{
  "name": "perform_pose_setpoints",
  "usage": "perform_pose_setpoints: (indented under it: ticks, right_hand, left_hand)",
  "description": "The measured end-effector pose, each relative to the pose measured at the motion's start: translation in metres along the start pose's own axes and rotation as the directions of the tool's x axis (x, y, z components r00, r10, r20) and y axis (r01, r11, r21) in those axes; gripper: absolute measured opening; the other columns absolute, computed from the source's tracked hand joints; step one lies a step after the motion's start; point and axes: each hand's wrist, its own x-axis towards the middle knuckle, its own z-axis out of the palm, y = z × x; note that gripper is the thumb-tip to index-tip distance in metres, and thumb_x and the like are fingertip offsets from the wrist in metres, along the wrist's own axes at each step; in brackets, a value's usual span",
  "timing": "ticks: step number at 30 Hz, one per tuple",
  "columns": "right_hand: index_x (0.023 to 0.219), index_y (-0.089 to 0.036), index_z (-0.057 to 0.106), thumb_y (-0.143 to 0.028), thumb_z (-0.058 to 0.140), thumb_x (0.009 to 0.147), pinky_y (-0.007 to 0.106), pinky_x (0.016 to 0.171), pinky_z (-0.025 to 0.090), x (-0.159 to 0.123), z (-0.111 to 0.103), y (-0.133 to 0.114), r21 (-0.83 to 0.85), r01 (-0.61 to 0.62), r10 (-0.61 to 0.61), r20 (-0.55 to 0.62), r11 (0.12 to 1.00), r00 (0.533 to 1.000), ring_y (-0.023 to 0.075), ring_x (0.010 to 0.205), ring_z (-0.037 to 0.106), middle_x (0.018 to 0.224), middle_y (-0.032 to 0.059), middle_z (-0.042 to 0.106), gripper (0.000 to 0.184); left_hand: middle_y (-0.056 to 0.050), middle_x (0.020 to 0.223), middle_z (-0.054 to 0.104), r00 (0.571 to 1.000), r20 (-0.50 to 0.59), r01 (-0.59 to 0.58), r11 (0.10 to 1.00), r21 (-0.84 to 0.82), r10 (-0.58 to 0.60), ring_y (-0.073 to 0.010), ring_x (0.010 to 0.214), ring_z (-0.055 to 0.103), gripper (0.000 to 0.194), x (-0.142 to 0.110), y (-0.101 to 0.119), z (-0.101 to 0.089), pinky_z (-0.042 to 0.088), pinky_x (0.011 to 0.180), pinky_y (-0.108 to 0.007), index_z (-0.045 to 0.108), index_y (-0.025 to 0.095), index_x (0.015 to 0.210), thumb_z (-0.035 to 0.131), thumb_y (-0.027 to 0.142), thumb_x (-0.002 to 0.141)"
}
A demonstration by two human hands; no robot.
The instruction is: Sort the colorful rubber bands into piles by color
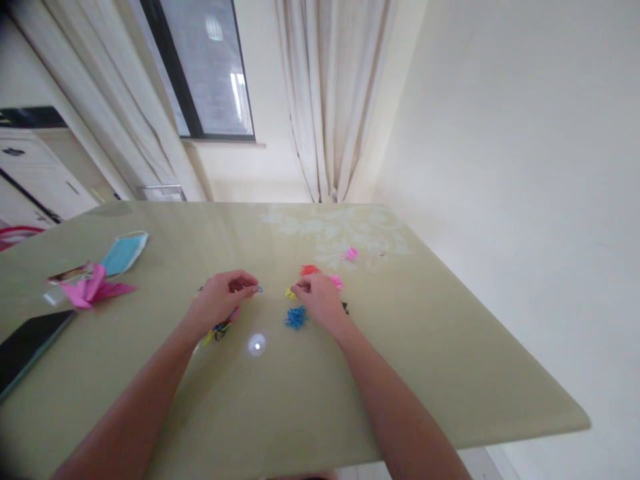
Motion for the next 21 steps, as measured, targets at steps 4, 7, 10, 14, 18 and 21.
perform_pose_setpoints:
  ticks: [4,7,10,14,18,21]
  right_hand:
    - [0.078,-0.016,0.076,-0.022,0.071,0.093,0.029,0.066,0.035,0.003,0.009,0.003,-0.121,0.011,-0.019,-0.062,0.993,0.998,0.0169,0.072,0.058,0.076,0.0046,0.070,0.018]
    - [0.082,-0.017,0.076,-0.023,0.070,0.094,0.029,0.069,0.038,-0.003,0.006,0.000,-0.065,0.076,-0.083,-0.112,0.995,0.990,0.0167,0.072,0.058,0.078,0.0039,0.070,0.014]
    - [0.085,-0.018,0.077,-0.023,0.070,0.095,0.029,0.069,0.039,-0.009,0.003,-0.005,-0.008,0.141,-0.141,-0.121,0.990,0.983,0.0164,0.072,0.058,0.078,0.0031,0.070,0.013]
    - [0.089,-0.017,0.079,-0.024,0.072,0.095,0.029,0.069,0.039,-0.014,0.007,-0.013,0.056,0.183,-0.179,-0.059,0.982,0.982,0.0158,0.071,0.057,0.076,0.0025,0.068,0.012]
    - [0.103,-0.018,0.080,-0.040,0.072,0.096,0.029,0.067,0.040,-0.017,0.011,-0.018,0.153,0.190,-0.187,-0.034,0.970,0.982,0.0153,0.068,0.056,0.077,0.0020,0.067,0.024]
    - [0.108,-0.019,0.080,-0.050,0.070,0.096,0.029,0.066,0.041,-0.019,0.012,-0.021,0.221,0.189,-0.183,-0.045,0.957,0.982,0.0155,0.068,0.055,0.077,0.0025,0.067,0.035]
  left_hand:
    - [-0.003,0.074,0.077,0.999,0.000,0.042,0.998,-0.051,-0.042,-0.0166,0.054,0.062,0.023,0.000,-0.004,0.000,0.045,0.054,-0.028,0.076,0.021,0.086,0.069,0.042,0.079]
    - [-0.003,0.074,0.077,0.997,-0.011,0.078,0.996,-0.036,-0.078,-0.0164,0.052,0.062,0.020,0.000,-0.007,-0.001,0.045,0.053,-0.029,0.075,0.021,0.082,0.069,0.040,0.079]
    - [-0.004,0.074,0.077,0.995,-0.031,0.094,0.995,-0.028,-0.095,-0.0183,0.057,0.065,0.020,0.002,-0.008,-0.002,0.046,0.055,-0.029,0.075,0.021,0.080,0.072,0.040,0.077]
    - [-0.004,0.074,0.077,0.995,-0.035,0.091,0.991,-0.094,-0.095,-0.0170,0.055,0.063,0.025,0.001,-0.005,-0.002,0.045,0.052,-0.028,0.078,0.020,0.083,0.073,0.044,0.077]
    - [-0.003,0.077,0.077,0.995,0.043,0.099,0.964,-0.246,-0.091,-0.0114,0.045,0.053,0.037,-0.003,0.003,0.001,0.039,0.041,-0.025,0.077,0.020,0.090,0.075,0.054,0.078]
    - [-0.003,0.078,0.078,0.995,0.088,0.065,0.942,-0.330,-0.038,-0.0126,0.053,0.060,0.039,-0.006,0.011,0.002,0.044,0.046,-0.024,0.077,0.018,0.090,0.079,0.055,0.075]
